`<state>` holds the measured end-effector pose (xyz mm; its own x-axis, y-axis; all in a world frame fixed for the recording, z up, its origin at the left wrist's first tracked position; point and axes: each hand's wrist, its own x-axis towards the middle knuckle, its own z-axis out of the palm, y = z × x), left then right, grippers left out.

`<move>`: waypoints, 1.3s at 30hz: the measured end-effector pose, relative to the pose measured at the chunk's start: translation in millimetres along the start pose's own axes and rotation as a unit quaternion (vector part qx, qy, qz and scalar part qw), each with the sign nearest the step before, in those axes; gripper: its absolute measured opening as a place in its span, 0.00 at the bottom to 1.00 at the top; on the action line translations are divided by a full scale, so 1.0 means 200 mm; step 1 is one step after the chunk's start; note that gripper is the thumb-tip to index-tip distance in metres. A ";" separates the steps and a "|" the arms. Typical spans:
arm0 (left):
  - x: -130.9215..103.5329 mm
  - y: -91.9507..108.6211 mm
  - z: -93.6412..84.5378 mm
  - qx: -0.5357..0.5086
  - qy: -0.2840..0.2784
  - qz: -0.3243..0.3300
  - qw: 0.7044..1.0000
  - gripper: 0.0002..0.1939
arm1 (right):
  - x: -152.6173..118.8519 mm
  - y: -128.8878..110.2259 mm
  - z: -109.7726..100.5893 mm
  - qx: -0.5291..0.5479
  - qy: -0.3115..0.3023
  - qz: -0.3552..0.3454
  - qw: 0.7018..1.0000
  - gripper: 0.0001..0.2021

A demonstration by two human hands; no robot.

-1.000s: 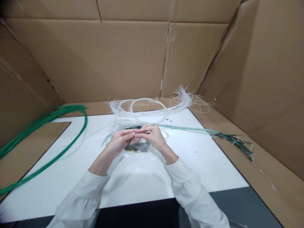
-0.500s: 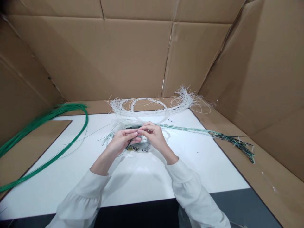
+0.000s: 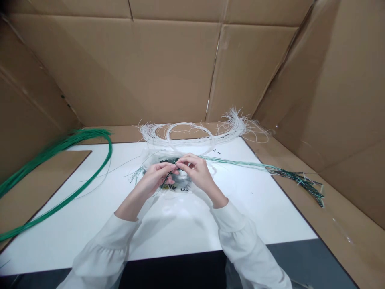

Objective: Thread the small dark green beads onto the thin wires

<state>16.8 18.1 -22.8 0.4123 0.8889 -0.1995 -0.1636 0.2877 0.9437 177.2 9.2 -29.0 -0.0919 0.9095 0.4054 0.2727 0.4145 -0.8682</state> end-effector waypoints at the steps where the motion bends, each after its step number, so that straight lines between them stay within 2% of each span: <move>1: 0.00 0.00 0.00 0.002 0.002 -0.002 1.000 0.12 | 0.00 -0.01 0.00 -0.016 -0.004 -0.011 1.000 0.07; 8: 0.00 0.00 -0.01 -0.017 -0.002 -0.012 1.000 0.09 | -0.02 -0.02 0.02 -0.110 -0.002 -0.107 0.988 0.08; 13: 0.00 0.00 -0.03 -0.049 -0.016 -0.006 0.999 0.13 | -0.03 0.03 0.01 -0.219 0.016 -0.214 0.952 0.10; 17: 0.00 0.01 -0.03 -0.036 -0.017 -0.010 0.999 0.13 | -0.04 0.03 -0.01 -0.267 0.017 -0.231 0.936 0.12; 20: 0.00 0.01 -0.04 -0.046 -0.003 -0.020 0.999 0.12 | -0.04 0.02 0.00 -0.240 0.020 -0.232 0.942 0.11; 22: 0.00 0.01 -0.04 -0.048 0.008 -0.014 0.999 0.12 | -0.03 0.01 0.00 -0.190 0.026 -0.208 0.959 0.09; 27: 0.00 0.00 -0.04 0.011 0.017 0.053 0.998 0.13 | -0.02 0.00 0.00 -0.058 0.006 -0.081 0.995 0.05; 33: 0.00 0.00 -0.03 0.133 0.023 0.120 0.984 0.15 | -0.01 0.03 -0.01 0.010 0.003 -0.003 1.000 0.07; 39: 0.00 0.00 -0.02 0.150 0.050 0.136 0.978 0.16 | -0.01 0.02 0.00 0.070 0.030 0.077 0.994 0.08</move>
<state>13.2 18.7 -24.6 0.2972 0.9530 0.0583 0.0212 -0.0676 0.9975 178.7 10.2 -33.6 -0.0003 0.9610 0.2764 0.1425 0.2737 -0.9512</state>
